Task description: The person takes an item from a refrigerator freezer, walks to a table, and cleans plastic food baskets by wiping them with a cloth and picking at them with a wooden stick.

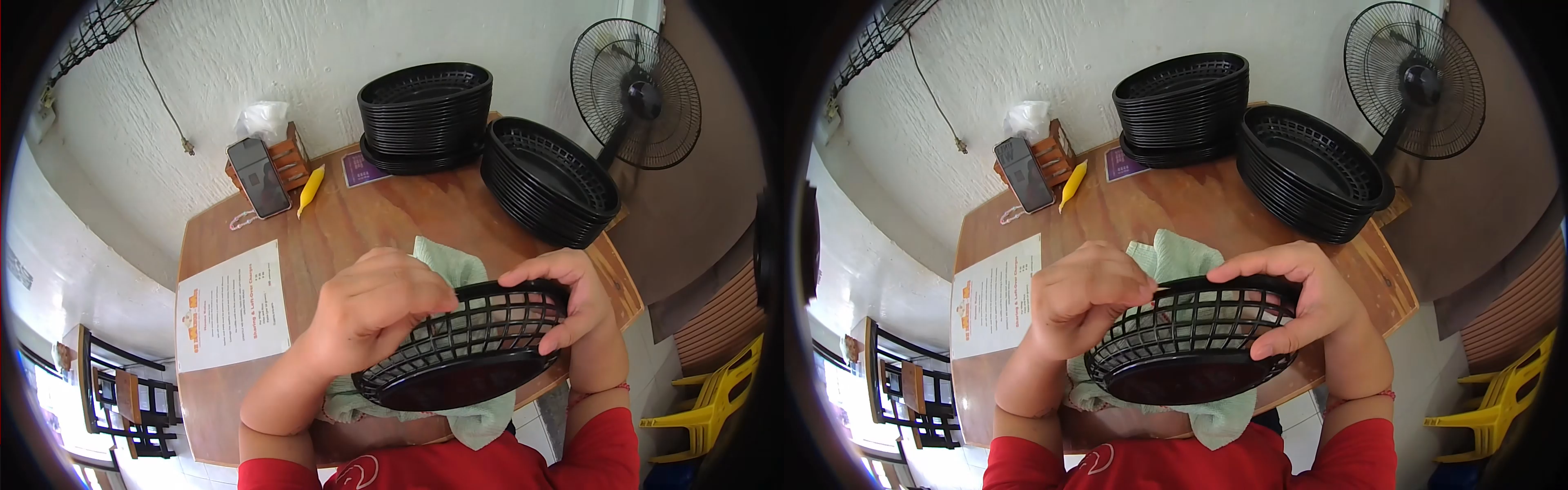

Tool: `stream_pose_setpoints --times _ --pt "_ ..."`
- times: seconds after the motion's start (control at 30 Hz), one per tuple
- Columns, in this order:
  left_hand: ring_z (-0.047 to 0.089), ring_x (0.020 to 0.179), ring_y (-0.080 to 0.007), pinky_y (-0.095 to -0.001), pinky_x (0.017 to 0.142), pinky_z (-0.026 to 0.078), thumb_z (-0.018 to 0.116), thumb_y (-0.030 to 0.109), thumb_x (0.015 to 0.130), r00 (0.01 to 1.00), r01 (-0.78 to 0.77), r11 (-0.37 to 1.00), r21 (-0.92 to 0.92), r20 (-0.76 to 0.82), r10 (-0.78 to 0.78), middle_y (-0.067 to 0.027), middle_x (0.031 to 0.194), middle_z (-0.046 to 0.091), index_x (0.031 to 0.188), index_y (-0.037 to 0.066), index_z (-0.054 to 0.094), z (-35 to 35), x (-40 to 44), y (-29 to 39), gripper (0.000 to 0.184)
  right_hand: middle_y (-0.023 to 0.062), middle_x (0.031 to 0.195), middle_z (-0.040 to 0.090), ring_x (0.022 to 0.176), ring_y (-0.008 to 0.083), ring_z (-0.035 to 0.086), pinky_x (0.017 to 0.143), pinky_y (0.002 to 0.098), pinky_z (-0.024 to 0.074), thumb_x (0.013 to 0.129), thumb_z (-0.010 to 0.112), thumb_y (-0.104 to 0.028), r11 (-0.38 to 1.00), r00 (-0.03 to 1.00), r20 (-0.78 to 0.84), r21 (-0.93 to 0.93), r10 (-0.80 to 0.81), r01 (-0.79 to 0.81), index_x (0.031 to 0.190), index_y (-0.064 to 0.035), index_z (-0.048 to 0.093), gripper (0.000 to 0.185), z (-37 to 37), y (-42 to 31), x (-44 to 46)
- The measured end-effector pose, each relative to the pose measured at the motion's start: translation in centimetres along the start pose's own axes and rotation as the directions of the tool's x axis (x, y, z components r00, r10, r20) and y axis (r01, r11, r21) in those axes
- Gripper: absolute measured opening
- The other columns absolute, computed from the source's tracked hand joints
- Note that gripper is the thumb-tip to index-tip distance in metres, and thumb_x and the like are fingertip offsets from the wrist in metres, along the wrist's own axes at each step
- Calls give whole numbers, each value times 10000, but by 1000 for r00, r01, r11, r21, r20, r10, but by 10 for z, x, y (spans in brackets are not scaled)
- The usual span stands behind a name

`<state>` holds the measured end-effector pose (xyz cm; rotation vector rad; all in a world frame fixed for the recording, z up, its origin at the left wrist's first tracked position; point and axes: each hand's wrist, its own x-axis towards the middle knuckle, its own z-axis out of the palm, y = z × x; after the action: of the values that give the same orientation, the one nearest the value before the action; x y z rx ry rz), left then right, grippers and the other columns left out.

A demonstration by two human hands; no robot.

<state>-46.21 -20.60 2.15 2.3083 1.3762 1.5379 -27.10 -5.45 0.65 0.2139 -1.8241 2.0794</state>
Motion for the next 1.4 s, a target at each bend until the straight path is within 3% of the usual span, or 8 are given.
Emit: stream_pose_setpoints --times 0.3,0.43,0.6,0.8,0.97,1.13,1.3,1.4 --pt "553 681 -183 -264 663 441 580 -98 656 997 28 993 -111 -62 -35 -89 738 607 738 9 579 1 1 6 134 147 921 615 717 158 588 676 216 479 453 740 30 994 996 81 -101 -25 33 1054 53 540 634 4 -5 -1" --pt "541 660 -148 -230 616 442 607 -107 651 899 132 914 -383 -341 -273 -85 743 579 781 6 584 1 0 16 173 149 934 611 726 154 585 686 218 476 465 740 24 998 998 56 -64 1 3 1075 51 524 648 1 -2 0" --pt "532 655 -138 -217 602 441 621 -109 667 829 126 774 -621 -363 -426 -97 734 571 812 -4 574 -2 -2 18 186 146 935 609 737 147 583 691 216 474 460 754 18 999 999 -38 37 27 -26 1122 54 480 717 9 1 1" --pt "520 630 -136 -214 595 432 607 -69 711 875 67 799 -598 -349 -335 -103 756 571 883 -18 564 -15 -16 -1 185 143 926 608 760 153 590 691 226 480 535 732 -14 1000 998 -64 21 4 -3 1164 51 434 699 6 4 2" --pt "512 641 -134 -205 607 425 557 -24 776 831 77 825 -560 -421 -364 -97 772 566 923 -36 553 -20 -18 -6 148 149 926 605 746 167 604 683 231 485 625 678 -59 954 906 -396 300 149 -25 1169 44 429 607 0 6 10" --pt "517 676 -140 -213 641 425 512 11 819 774 140 787 -601 -429 -466 -101 787 561 936 -43 556 -14 -8 -5 136 175 1029 563 842 205 595 743 252 474 705 600 -76 924 931 -342 383 128 14 1207 34 388 556 -11 11 9" --pt "525 730 -151 -228 716 424 506 31 830 692 293 690 -661 -351 -631 -109 817 563 946 -41 557 -5 -5 -11 146 191 1132 498 962 233 549 826 285 443 729 578 -61 839 977 -181 509 -113 191 1254 27 322 591 -6 16 15" --pt "529 811 -177 -258 769 412 488 79 849 759 346 831 -436 -391 -521 -125 931 563 996 -28 535 -1 -6 -20 188 191 1170 468 1025 245 510 866 306 420 737 567 -51 822 983 -116 541 -140 181 1276 21 283 613 -6 16 16"
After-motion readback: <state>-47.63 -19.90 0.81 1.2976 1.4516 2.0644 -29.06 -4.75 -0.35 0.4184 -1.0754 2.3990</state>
